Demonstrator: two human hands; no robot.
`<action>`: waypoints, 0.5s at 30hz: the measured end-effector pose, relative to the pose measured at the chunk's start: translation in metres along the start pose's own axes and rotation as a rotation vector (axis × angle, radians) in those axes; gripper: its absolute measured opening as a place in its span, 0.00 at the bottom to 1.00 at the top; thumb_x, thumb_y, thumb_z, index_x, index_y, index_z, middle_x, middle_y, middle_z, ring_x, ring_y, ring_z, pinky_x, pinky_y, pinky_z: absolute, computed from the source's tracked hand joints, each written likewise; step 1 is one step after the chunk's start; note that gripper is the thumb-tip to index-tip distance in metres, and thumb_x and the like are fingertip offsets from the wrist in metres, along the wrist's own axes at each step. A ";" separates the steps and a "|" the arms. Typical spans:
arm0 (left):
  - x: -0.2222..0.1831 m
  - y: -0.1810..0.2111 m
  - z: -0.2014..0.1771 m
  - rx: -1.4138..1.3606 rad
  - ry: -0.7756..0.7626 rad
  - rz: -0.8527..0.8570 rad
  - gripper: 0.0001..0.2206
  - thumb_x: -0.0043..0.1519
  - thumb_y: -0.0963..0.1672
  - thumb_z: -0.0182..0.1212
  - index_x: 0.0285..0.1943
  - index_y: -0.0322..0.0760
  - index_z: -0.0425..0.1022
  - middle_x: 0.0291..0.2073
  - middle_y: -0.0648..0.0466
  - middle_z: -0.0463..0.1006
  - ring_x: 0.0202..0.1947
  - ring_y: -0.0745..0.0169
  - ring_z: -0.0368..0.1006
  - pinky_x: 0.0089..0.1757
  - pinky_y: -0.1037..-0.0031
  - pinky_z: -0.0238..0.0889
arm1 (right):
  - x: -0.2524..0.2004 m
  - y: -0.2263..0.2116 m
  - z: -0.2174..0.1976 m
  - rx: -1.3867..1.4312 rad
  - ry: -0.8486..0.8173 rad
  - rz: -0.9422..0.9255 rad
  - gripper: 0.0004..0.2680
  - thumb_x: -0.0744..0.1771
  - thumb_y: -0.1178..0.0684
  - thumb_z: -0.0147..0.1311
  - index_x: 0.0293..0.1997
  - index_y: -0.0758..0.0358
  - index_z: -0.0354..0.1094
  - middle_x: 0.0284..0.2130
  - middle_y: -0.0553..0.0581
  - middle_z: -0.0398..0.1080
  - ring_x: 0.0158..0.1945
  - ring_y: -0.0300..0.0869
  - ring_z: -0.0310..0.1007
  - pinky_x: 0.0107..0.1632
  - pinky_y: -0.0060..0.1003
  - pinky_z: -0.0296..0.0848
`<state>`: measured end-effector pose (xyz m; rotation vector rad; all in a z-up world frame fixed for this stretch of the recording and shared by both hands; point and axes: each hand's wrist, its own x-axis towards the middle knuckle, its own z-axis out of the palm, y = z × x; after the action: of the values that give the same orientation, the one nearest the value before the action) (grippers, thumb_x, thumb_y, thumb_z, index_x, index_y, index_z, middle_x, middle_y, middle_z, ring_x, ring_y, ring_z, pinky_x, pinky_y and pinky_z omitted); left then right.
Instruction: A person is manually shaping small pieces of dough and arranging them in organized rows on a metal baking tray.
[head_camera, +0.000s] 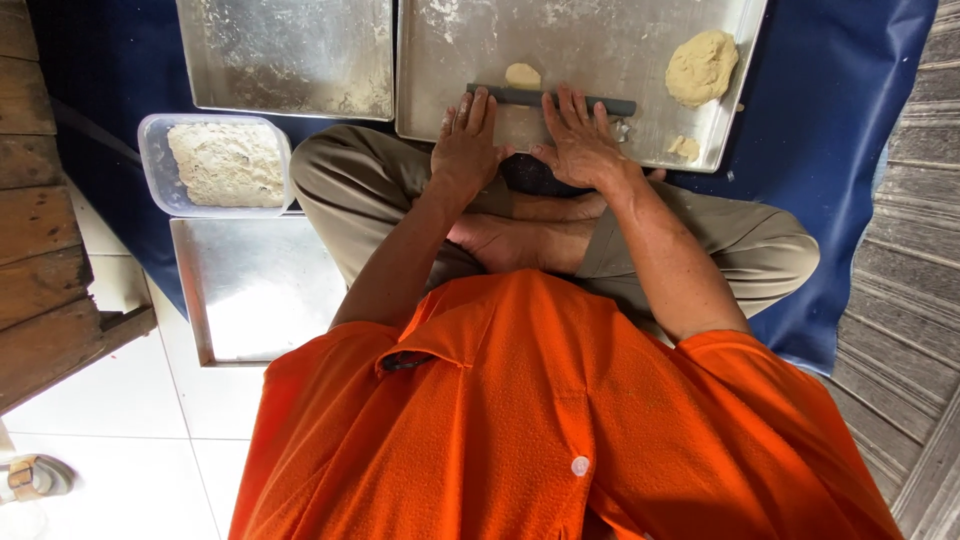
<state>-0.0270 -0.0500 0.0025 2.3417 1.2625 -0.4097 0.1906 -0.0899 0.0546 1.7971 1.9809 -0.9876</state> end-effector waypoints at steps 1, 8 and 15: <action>0.003 -0.002 0.001 0.000 -0.003 -0.001 0.38 0.71 0.57 0.45 0.81 0.30 0.39 0.81 0.48 0.36 0.80 0.50 0.31 0.71 0.56 0.33 | 0.005 0.004 0.004 0.002 -0.002 -0.001 0.30 0.71 0.35 0.33 0.79 0.65 0.30 0.77 0.68 0.29 0.79 0.59 0.22 0.74 0.65 0.29; 0.034 -0.015 -0.007 0.003 0.006 0.008 0.37 0.74 0.54 0.48 0.84 0.35 0.33 0.81 0.54 0.27 0.80 0.52 0.26 0.73 0.53 0.29 | 0.030 0.015 -0.005 0.028 0.121 -0.001 0.28 0.73 0.40 0.31 0.79 0.69 0.31 0.77 0.70 0.25 0.78 0.60 0.17 0.73 0.65 0.24; 0.072 -0.026 -0.036 -0.008 -0.089 0.015 0.39 0.63 0.35 0.45 0.84 0.36 0.30 0.80 0.56 0.23 0.80 0.55 0.21 0.74 0.57 0.30 | 0.066 0.026 -0.020 0.052 0.160 0.046 0.27 0.73 0.39 0.28 0.81 0.65 0.29 0.78 0.66 0.23 0.76 0.59 0.09 0.72 0.67 0.18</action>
<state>-0.0088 0.0318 -0.0060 2.2981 1.2025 -0.4972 0.2079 -0.0274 0.0200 1.9976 2.0123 -0.9146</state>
